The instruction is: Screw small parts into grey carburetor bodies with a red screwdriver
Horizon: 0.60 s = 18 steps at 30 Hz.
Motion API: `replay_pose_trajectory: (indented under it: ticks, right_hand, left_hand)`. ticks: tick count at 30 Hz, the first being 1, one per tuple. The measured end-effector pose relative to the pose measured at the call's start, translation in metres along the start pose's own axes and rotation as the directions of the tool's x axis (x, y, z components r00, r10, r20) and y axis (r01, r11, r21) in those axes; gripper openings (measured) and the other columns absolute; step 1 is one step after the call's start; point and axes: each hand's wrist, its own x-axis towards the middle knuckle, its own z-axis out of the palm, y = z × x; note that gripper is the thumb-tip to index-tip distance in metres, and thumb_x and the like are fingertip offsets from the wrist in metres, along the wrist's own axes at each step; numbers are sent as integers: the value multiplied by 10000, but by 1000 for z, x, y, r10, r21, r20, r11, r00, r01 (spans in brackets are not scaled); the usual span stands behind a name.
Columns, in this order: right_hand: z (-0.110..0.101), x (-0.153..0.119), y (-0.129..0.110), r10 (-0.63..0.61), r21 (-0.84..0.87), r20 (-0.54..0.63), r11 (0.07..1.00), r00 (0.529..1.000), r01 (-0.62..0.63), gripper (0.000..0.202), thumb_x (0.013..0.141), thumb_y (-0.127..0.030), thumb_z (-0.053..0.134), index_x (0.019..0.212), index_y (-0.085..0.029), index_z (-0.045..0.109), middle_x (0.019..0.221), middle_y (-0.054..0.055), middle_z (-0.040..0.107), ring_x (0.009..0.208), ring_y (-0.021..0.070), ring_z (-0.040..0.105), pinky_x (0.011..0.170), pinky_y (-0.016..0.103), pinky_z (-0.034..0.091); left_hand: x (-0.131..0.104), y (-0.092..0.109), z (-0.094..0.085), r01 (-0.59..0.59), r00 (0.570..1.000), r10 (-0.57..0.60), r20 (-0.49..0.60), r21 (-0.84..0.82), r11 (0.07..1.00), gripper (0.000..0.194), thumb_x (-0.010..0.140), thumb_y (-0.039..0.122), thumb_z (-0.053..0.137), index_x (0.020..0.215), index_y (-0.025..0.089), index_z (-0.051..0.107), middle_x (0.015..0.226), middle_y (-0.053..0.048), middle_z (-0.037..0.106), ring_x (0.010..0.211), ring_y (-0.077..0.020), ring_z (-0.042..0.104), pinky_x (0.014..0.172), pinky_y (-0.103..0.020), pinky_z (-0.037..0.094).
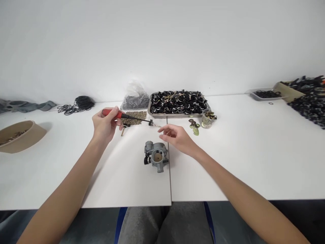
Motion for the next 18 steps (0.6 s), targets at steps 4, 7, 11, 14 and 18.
replay_pose_trajectory:
  ticks: [4, 7, 11, 14, 18]
  right_hand:
    - [-5, 14, 28, -100, -246, -147, 967, 984, 62, 269, 791, -375, 734, 999, -206, 719, 899, 28, 611, 685, 117, 500, 672, 299, 435]
    - [-6, 19, 38, -42, -198, -106, 980, 993, 20, 367, 732, -421, 788, 1033, -214, 749, 988, 50, 622, 685, 112, 510, 649, 296, 441]
    - [-6, 20, 39, -17, -112, -53, 994, 998, 11, 387, 720, -439, 789, 1041, -222, 780, 1045, 72, 659, 672, 110, 508, 614, 296, 425]
    - [-6, 21, 39, -29, -69, -49, 997, 998, 26, 333, 720, -449, 789, 949, -208, 801, 1021, 77, 692, 703, 125, 539, 620, 299, 411]
    - [-6, 23, 41, -39, -104, -61, 994, 997, 32, 281, 692, -445, 812, 809, -191, 795, 936, 63, 697, 681, 121, 539, 615, 299, 399]
  left_hand:
    - [-13, -1, 13, 56, 996, -55, 70, -4, 998, 300, 703, 340, 814, 713, 121, 610, 729, -40, 683, 361, -86, 491, 274, -269, 411]
    - [-23, -1, 20, 87, 990, -87, 107, 4, 996, 283, 706, 321, 814, 712, 112, 624, 741, -47, 690, 362, -91, 498, 278, -275, 420]
    - [-31, -1, 27, 116, 984, -115, 134, 2, 993, 277, 705, 315, 815, 715, 110, 630, 737, -48, 687, 361, -96, 505, 279, -277, 419]
    - [-34, -2, 29, 138, 981, -135, 137, -7, 990, 279, 697, 313, 819, 716, 112, 628, 733, -45, 683, 356, -98, 504, 275, -278, 415]
    - [-35, -2, 30, 147, 979, -145, 143, -8, 989, 277, 699, 315, 817, 719, 115, 626, 722, -37, 679, 355, -93, 499, 275, -272, 413]
